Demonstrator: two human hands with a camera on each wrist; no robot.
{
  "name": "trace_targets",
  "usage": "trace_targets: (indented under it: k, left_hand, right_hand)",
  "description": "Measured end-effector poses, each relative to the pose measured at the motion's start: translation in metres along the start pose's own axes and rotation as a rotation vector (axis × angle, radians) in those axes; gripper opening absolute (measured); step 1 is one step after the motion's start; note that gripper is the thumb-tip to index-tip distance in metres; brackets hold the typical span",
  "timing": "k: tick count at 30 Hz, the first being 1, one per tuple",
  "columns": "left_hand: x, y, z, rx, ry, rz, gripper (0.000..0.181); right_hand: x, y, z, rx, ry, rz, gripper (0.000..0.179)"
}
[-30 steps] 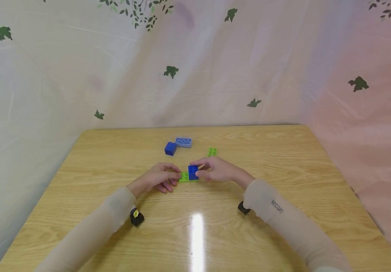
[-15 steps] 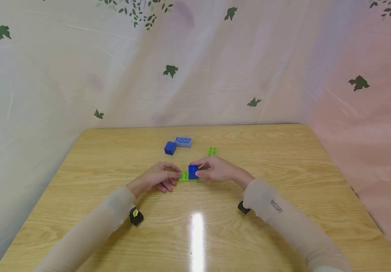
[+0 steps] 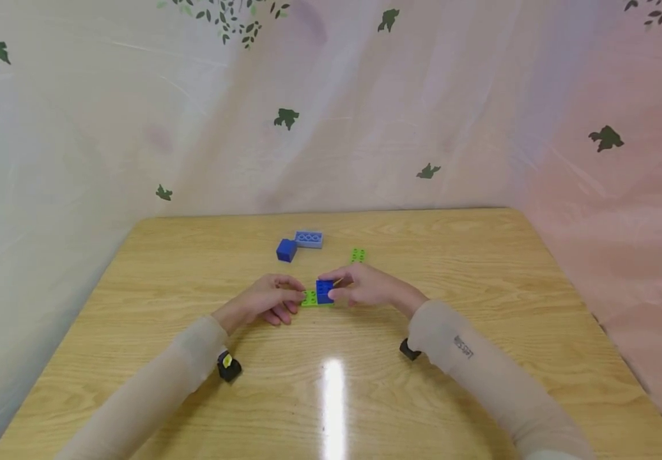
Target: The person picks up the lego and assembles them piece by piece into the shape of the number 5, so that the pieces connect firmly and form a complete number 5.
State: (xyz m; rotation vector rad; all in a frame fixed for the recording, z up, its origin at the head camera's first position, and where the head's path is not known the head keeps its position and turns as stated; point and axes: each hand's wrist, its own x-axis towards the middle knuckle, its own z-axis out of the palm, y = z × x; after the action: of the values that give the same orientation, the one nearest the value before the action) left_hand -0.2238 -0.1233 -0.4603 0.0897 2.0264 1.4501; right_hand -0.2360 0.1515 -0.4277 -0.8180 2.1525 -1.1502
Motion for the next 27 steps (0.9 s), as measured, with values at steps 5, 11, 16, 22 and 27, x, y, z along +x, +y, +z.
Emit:
trace_targets:
  k: [5,11,16,22,27]
  left_hand:
    - [-0.0025,0.0014,0.0000,-0.003,-0.001,0.003,0.034]
    - [-0.0018,0.0016,-0.0007,-0.005,-0.009,0.003,0.034]
    - [-0.0027,0.0036,-0.0017,-0.003,-0.009,0.001,0.034]
    - [-0.0037,0.0032,-0.0020,-0.005,-0.004,0.002,0.033]
    - [-0.0035,0.0006,0.0001,-0.013,-0.003,0.011,0.033]
  right_hand:
    - [0.0013,0.0031,-0.0001,-0.010,0.004,0.018,0.047]
    - [0.0020,0.0036,0.0005,-0.008,0.005,0.029,0.047]
    - [0.0006,-0.0001,0.0004,0.003,0.010,0.024,0.047]
    - [0.0010,-0.0002,0.0020,0.006,0.018,0.006,0.047]
    - [0.0003,-0.0004,0.0018,-0.003,0.007,0.011,0.047]
